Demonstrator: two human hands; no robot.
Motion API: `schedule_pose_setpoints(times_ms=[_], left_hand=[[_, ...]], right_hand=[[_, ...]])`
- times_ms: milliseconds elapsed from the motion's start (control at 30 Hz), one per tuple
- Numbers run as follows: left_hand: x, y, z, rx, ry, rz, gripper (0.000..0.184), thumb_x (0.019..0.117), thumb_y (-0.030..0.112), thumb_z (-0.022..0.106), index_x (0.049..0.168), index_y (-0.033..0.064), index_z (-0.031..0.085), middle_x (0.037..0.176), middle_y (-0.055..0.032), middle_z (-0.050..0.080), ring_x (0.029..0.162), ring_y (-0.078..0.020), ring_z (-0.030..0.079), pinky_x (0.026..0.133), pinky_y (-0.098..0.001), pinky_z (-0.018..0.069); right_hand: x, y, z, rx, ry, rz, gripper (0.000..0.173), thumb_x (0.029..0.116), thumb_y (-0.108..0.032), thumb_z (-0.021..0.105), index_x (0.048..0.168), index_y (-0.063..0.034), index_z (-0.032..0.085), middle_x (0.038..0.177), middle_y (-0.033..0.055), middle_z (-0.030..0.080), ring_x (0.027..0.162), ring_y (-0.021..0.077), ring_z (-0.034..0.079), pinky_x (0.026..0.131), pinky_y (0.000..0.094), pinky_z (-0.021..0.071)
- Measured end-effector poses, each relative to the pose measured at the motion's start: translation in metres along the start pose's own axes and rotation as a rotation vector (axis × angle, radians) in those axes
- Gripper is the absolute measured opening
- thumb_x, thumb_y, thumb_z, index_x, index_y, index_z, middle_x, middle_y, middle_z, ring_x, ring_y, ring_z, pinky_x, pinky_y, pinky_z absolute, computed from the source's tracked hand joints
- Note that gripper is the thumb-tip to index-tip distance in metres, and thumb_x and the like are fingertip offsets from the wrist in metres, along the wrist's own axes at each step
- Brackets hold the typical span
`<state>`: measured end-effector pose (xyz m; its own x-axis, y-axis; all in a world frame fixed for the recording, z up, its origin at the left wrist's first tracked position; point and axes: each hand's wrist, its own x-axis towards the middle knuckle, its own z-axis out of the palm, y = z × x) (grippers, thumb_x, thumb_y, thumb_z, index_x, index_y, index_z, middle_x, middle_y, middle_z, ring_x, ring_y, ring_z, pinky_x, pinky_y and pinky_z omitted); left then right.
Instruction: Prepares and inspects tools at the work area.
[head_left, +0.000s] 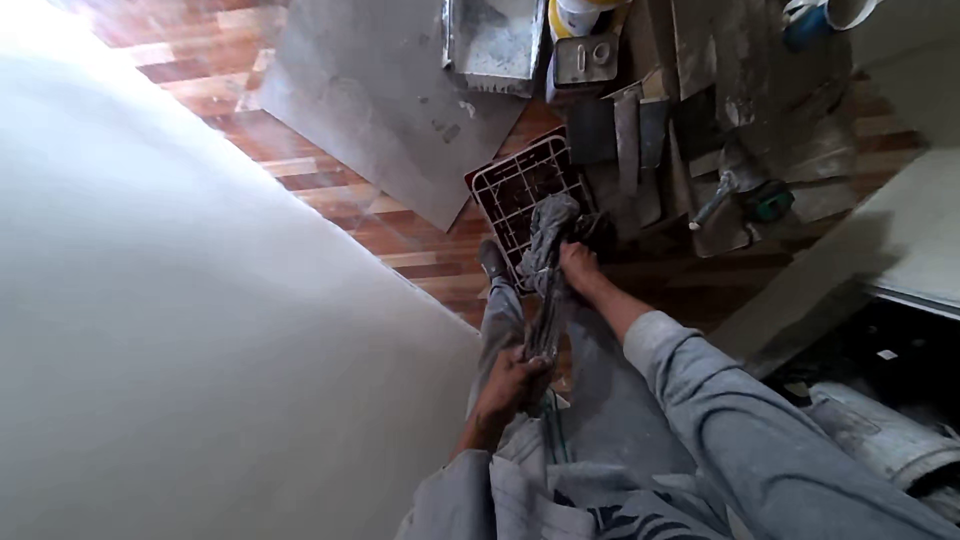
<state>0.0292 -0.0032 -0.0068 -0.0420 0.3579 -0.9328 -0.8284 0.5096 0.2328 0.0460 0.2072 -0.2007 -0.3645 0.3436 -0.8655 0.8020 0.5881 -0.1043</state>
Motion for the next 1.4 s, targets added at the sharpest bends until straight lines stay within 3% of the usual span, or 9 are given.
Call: schedule_pose_setpoints(times_ms=[200,333,433,567,667,767,867,1233,1400], left_hand=[[-0.006,0.005,-0.02,0.025,-0.011,0.052,0.012,0.0977,0.008,0.064,0.106,-0.0002,0.064,0.076,-0.0054,0.067,0.06,-0.0113,0.062,0.055,-0.0263,0.0531],[-0.002,0.009,-0.032,0.033,-0.017,0.105,0.017,0.0958,0.007,0.065,0.111,-0.0005,0.064,0.082,-0.0068,0.069,0.066,-0.0132,0.065,0.062,-0.029,0.0565],[0.002,0.013,-0.031,0.033,-0.064,0.147,0.02,0.0946,0.007,0.067,0.113,-0.0009,0.065,0.088,-0.0089,0.071,0.074,-0.0155,0.068,0.069,-0.0323,0.0589],[0.009,0.006,-0.016,0.156,-0.165,0.181,0.016,0.0972,0.015,0.067,0.106,0.0014,0.069,0.086,-0.0048,0.072,0.075,-0.0125,0.068,0.071,-0.0309,0.059],[0.021,-0.018,-0.03,0.495,0.085,0.106,0.027,0.099,0.03,0.065,0.106,0.0039,0.069,0.086,-0.0072,0.068,0.073,-0.0158,0.064,0.068,-0.0363,0.0549],[0.04,-0.024,-0.07,0.698,0.383,0.168,0.067,0.0922,0.028,0.07,0.15,0.0027,0.046,0.138,-0.0204,0.059,0.122,-0.0325,0.061,0.103,-0.0527,0.05],[0.077,-0.008,-0.067,0.751,0.297,0.461,0.08,0.0856,0.029,0.079,0.153,0.0054,0.043,0.152,-0.0172,0.05,0.14,-0.0283,0.049,0.115,-0.0493,0.0424],[0.162,-0.033,0.028,0.589,0.812,1.073,0.018,0.0846,0.006,0.069,0.101,-0.0008,0.067,0.126,-0.0199,0.062,0.124,-0.0323,0.057,0.104,-0.0465,0.0498],[0.137,-0.019,0.004,0.433,0.459,0.794,0.024,0.0972,0.0,0.047,0.102,-0.0048,0.07,0.098,-0.0156,0.07,0.098,-0.0232,0.067,0.093,-0.0422,0.053]], right_hand=[[0.024,0.004,-0.027,-0.028,0.098,-0.032,0.031,0.1019,-0.006,0.052,0.131,-0.0017,0.063,0.123,0.0307,0.065,0.114,0.0506,0.064,0.088,0.0675,0.0522],[-0.015,0.037,-0.05,-0.038,0.178,-0.302,0.073,0.077,0.004,0.078,0.145,-0.0064,0.055,0.13,0.0286,0.061,0.126,0.0523,0.053,0.098,0.0709,0.0448],[-0.085,0.032,-0.063,0.196,0.08,-0.038,0.037,0.0945,-0.01,0.065,0.129,0.0018,0.061,0.125,0.0268,0.063,0.119,0.0438,0.061,0.098,0.0633,0.0507],[-0.085,0.026,-0.009,1.29,-0.391,0.311,0.062,0.1085,-0.051,0.04,0.145,-0.0009,0.046,0.128,0.0207,0.062,0.109,0.0309,0.065,0.09,0.0473,0.0566],[-0.061,-0.013,0.041,1.937,-0.335,0.238,0.041,0.1097,-0.035,0.044,0.134,-0.0032,0.052,0.104,0.0167,0.068,0.088,0.0266,0.07,0.078,0.0438,0.0611],[-0.062,-0.036,0.031,2.014,-0.321,0.196,0.036,0.1111,-0.026,0.041,0.132,0.0005,0.054,0.104,0.0175,0.07,0.09,0.0264,0.071,0.083,0.0436,0.0608],[-0.07,-0.03,0.024,2.02,-0.297,0.167,0.037,0.1121,-0.025,0.037,0.133,0.0013,0.053,0.111,0.0194,0.069,0.097,0.0281,0.071,0.087,0.0446,0.0599],[-0.098,-0.042,-0.007,2.36,0.127,0.413,0.03,0.11,-0.017,0.043,0.134,-0.0002,0.048,0.121,0.0186,0.06,0.106,0.0275,0.063,0.091,0.0412,0.0561],[-0.091,-0.017,-0.007,1.751,0.084,0.055,0.038,0.1082,-0.027,0.051,0.134,-0.0001,0.056,0.133,0.0173,0.06,0.119,0.0249,0.059,0.1,0.0439,0.0518]])
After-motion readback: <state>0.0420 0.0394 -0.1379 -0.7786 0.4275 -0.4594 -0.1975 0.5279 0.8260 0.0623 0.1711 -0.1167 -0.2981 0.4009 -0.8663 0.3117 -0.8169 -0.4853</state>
